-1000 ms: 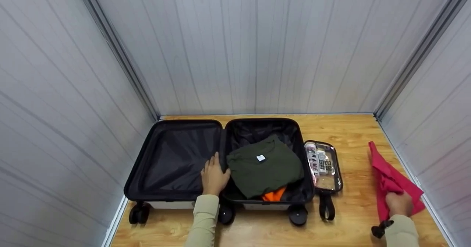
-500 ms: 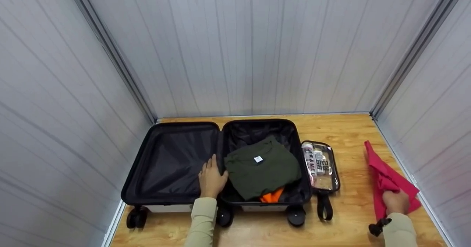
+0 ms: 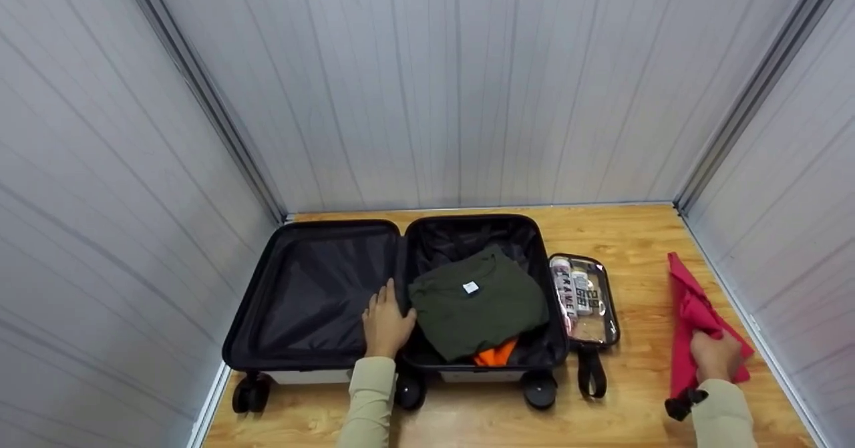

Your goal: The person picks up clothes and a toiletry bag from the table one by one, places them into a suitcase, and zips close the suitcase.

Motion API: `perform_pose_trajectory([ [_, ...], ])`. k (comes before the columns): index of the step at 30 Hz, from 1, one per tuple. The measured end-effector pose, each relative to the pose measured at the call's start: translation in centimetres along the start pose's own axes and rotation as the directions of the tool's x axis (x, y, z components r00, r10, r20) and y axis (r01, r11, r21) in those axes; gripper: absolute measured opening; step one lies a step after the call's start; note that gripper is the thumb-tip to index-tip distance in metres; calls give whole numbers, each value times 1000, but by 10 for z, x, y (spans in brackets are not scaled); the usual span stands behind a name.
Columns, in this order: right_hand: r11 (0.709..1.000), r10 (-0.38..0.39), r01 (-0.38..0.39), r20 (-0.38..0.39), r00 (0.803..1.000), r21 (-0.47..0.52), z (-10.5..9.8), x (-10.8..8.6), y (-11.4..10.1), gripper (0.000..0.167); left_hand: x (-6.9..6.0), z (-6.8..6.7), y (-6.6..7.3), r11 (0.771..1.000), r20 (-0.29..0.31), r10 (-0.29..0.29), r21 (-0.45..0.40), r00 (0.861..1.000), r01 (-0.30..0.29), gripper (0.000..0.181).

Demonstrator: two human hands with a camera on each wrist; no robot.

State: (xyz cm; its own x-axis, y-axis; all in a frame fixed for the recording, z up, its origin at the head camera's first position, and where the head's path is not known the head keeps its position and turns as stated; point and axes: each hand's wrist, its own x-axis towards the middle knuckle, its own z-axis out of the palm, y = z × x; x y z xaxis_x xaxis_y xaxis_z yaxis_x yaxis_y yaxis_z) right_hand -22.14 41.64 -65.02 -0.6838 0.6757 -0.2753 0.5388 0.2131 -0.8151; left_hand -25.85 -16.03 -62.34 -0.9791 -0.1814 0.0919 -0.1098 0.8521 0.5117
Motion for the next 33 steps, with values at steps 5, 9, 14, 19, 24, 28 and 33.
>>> perform_pose_trajectory([
  [5,1000,14,-14,29,999,-16,-5,-5,-11,52,0,0,-1,1000,2,-12,5,1000,12,80],
  [9,1000,6,-6,5,1000,-10,-9,-7,-19,38,0,0,-2,1000,0,-8,6,1000,8,80],
  [14,1000,-9,10,-19,1000,13,-13,-10,-24,28,0,1,-2,1000,1,-2,7,1000,2,80],
  [19,998,-22,22,-9,1000,54,-15,-16,-33,22,0,1,-1,1000,-5,4,16,1000,-4,79],
  [24,994,-54,56,-24,998,93,-13,-19,-44,21,1,1,-2,1000,-11,1,13,1000,-1,79],
  [28,988,-81,86,-41,996,130,-12,-22,-50,35,1,1,-2,1000,-3,-5,11,1000,5,80],
  [33,977,-92,99,-46,995,190,-11,-27,-56,40,1,1,-2,1000,6,-1,11,1000,1,79],
])
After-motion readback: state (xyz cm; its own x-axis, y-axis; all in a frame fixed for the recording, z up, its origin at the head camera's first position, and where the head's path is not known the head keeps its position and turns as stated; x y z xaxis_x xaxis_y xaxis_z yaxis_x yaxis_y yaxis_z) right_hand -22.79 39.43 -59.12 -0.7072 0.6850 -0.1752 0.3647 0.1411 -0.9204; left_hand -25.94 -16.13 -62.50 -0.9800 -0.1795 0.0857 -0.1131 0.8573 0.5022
